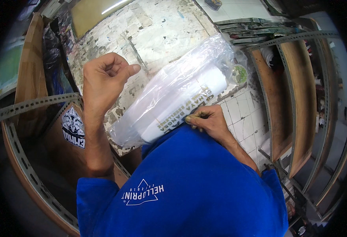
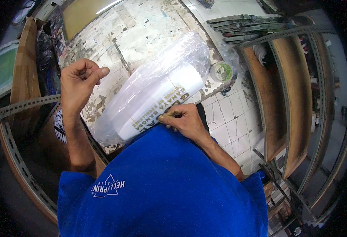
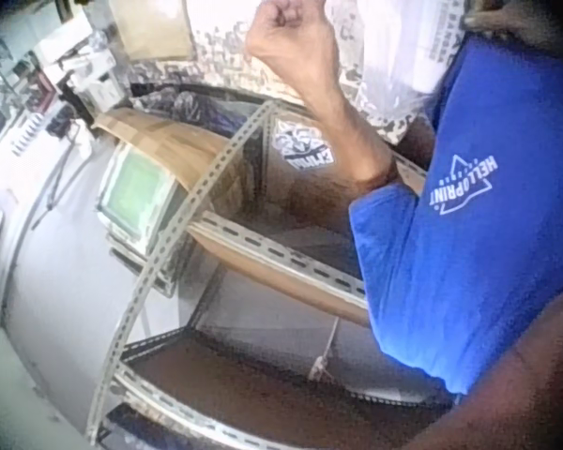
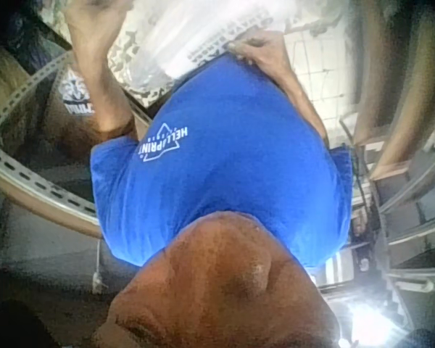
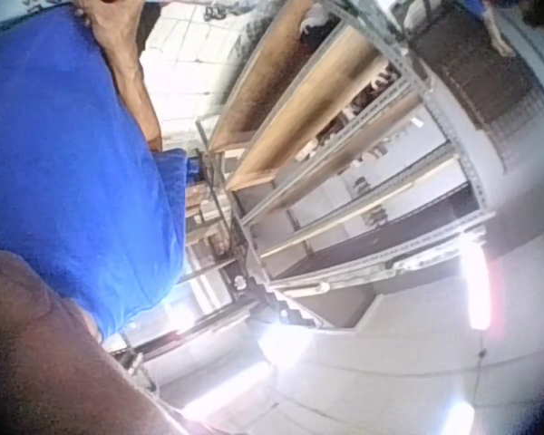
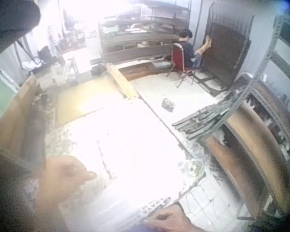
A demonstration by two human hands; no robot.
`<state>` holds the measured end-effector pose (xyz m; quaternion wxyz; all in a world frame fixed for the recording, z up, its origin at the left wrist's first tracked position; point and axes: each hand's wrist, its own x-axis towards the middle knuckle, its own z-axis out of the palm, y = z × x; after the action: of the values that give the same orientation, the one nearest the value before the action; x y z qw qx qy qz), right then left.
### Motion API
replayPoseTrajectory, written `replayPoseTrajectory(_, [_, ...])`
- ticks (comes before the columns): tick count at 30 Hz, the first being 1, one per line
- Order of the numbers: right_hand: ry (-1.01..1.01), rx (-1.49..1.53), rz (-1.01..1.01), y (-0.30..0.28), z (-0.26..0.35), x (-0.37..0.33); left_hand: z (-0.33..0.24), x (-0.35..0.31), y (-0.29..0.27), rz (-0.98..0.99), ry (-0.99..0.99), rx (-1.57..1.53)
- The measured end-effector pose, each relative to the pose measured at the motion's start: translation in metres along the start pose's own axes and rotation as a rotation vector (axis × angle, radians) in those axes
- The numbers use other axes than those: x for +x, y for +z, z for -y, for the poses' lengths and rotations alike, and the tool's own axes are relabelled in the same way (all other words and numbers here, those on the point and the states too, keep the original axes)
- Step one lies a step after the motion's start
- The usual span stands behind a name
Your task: The person places rolled-up printed materials into a plastic bag, rolls the bag tight, and secures it with adhesive tape.
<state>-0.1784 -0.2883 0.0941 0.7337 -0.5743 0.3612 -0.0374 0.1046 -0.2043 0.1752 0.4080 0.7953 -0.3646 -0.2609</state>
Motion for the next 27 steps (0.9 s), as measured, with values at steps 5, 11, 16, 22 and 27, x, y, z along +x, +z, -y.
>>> replayPoseTrajectory(5, [-0.001,-0.2,-0.056,0.002,0.0,0.004,0.004,0.005,0.007,-0.029,0.072,-0.074])
replayPoseTrajectory(11, [-0.066,-0.893,-0.146,0.002,0.045,-0.004,0.017,0.007,0.005,-0.025,0.06,-0.074])
replayPoseTrajectory(16, [-0.823,-0.979,-0.181,-0.004,0.105,0.028,0.025,0.007,0.006,-0.044,0.046,-0.05])
replayPoseTrajectory(22, [-0.801,-1.079,0.281,-0.007,0.119,0.082,0.016,0.006,0.006,-0.065,0.087,-0.096])
replayPoseTrajectory(27, [-0.724,-1.043,0.428,-0.015,0.122,0.099,0.007,0.0,0.001,-0.028,0.044,-0.089])
